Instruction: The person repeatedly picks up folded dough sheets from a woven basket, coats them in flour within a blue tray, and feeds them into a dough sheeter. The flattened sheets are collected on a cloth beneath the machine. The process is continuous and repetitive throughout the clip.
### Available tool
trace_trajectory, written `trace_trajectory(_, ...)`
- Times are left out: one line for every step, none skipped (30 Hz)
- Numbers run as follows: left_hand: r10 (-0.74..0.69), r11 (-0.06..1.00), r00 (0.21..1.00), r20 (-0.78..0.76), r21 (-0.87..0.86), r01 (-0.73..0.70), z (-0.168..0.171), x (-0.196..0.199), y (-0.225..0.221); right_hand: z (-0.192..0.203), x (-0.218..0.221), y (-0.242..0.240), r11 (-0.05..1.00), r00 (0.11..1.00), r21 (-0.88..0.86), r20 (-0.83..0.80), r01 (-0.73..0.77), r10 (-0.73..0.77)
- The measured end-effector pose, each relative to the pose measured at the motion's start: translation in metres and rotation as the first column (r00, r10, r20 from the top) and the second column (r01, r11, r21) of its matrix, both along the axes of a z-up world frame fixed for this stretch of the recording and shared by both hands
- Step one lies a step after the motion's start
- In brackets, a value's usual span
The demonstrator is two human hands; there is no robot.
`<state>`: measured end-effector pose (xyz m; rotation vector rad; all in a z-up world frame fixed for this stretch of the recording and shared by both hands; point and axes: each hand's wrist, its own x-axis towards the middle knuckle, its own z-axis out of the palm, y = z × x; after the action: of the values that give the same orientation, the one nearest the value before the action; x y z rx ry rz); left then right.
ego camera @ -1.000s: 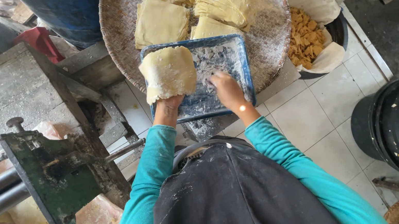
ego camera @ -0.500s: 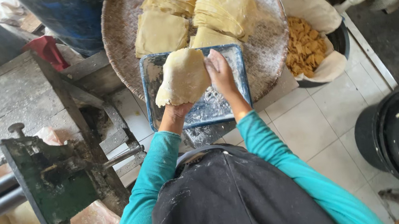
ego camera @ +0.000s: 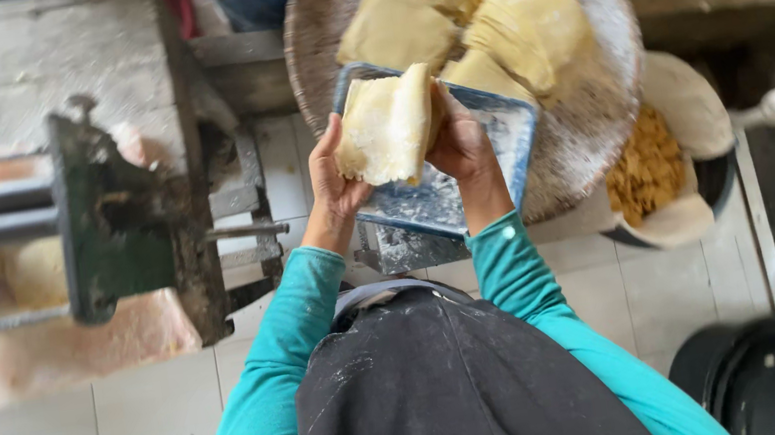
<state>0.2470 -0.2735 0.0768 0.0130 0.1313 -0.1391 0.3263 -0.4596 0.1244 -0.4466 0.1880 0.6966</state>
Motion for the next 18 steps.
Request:
trace_trajectory(0.033, 0.999, 0.999, -0.025, -0.041, -0.034, 0.005, -0.009, 0.010, -0.002, 0.001, 0.009, 0.997, 0.996, 0.019, -0.040, -0.074, 0.074)
trace_trajectory(0.066, 0.994, 0.997, -0.050, -0.082, -0.070, 0.011, -0.019, 0.018, -0.004, -0.001, 0.019, 0.988, 0.986, 0.039, -0.079, -0.146, 0.149)
trace_trajectory(0.098, 0.987, 0.993, -0.073, -0.122, -0.106, 0.017, -0.032, 0.027, -0.007, -0.004, 0.030, 0.959, 0.967, 0.170, -0.075, -0.227, 0.242)
trace_trajectory(0.166, 0.981, 0.984, -0.058, -0.095, -0.171, 0.023, -0.048, 0.037, -0.009, -0.008, 0.040, 0.906, 0.941, 0.298, -0.065, -0.299, 0.332)
trace_trajectory(0.234, 0.969, 0.971, -0.047, -0.071, -0.236, 0.029, -0.072, 0.045, -0.011, -0.015, 0.049, 0.834, 0.907, 0.419, -0.055, -0.358, 0.417)
trace_trajectory(0.299, 0.952, 0.953, -0.036, -0.047, -0.301, 0.035, -0.097, 0.051, -0.013, -0.021, 0.058, 0.814, 0.882, 0.418, -0.059, -0.403, 0.467)
trace_trajectory(0.364, 0.931, 0.931, -0.031, -0.001, -0.364, 0.041, -0.122, 0.055, -0.015, -0.029, 0.068, 0.787, 0.850, 0.419, -0.065, -0.453, 0.523)
trace_trajectory(0.426, 0.904, 0.905, -0.025, 0.046, -0.424, 0.048, -0.147, 0.057, -0.016, -0.036, 0.077, 0.757, 0.813, 0.421, -0.071, -0.500, 0.577)
trace_trajectory(0.486, 0.870, 0.874, -0.017, 0.098, -0.483, 0.056, -0.173, 0.058, -0.016, -0.042, 0.087, 0.773, 0.800, 0.369, -0.116, -0.516, 0.589)
trace_trajectory(0.563, 0.823, 0.825, -0.043, 0.121, -0.555, 0.065, -0.202, 0.056, -0.014, -0.046, 0.094, 0.786, 0.787, 0.314, -0.158, -0.533, 0.597)
trace_trajectory(0.627, 0.775, 0.776, -0.060, 0.149, -0.614, 0.074, -0.229, 0.055, -0.011, -0.049, 0.100, 0.797, 0.781, 0.259, -0.191, -0.545, 0.595)
trace_trajectory(0.688, 0.722, 0.722, -0.076, 0.177, -0.669, 0.083, -0.255, 0.053, -0.008, -0.049, 0.105, 0.812, 0.797, 0.223, -0.179, -0.539, 0.578)
trace_trajectory(0.755, 0.650, 0.652, -0.076, 0.224, -0.726, 0.089, -0.282, 0.050, -0.005, -0.048, 0.102, 0.838, 0.824, 0.181, -0.167, -0.514, 0.541)
trace_trajectory(0.815, 0.571, 0.576, -0.071, 0.269, -0.775, 0.093, -0.308, 0.048, -0.002, -0.045, 0.101, 0.862, 0.850, 0.140, -0.152, -0.487, 0.504)
trace_trajectory(0.866, 0.489, 0.491, -0.095, 0.365, -0.793, 0.093, -0.327, 0.050, 0.001, -0.039, 0.096, 0.865, 0.857, 0.175, -0.141, -0.471, 0.495)
trace_trajectory(0.910, 0.402, 0.399, -0.109, 0.458, -0.793, 0.088, -0.344, 0.056, 0.003, -0.031, 0.093, 0.866, 0.864, 0.209, -0.131, -0.454, 0.485)
trace_trajectory(0.931, 0.356, 0.345, -0.115, 0.481, -0.801, 0.079, -0.354, 0.065, 0.005, -0.024, 0.084, 0.870, 0.876, 0.241, -0.122, -0.430, 0.467)
trace_trajectory(0.950, 0.310, 0.290, -0.120, 0.503, -0.807, 0.067, -0.361, 0.076, 0.007, -0.016, 0.076, 0.888, 0.894, 0.231, -0.117, -0.399, 0.432)
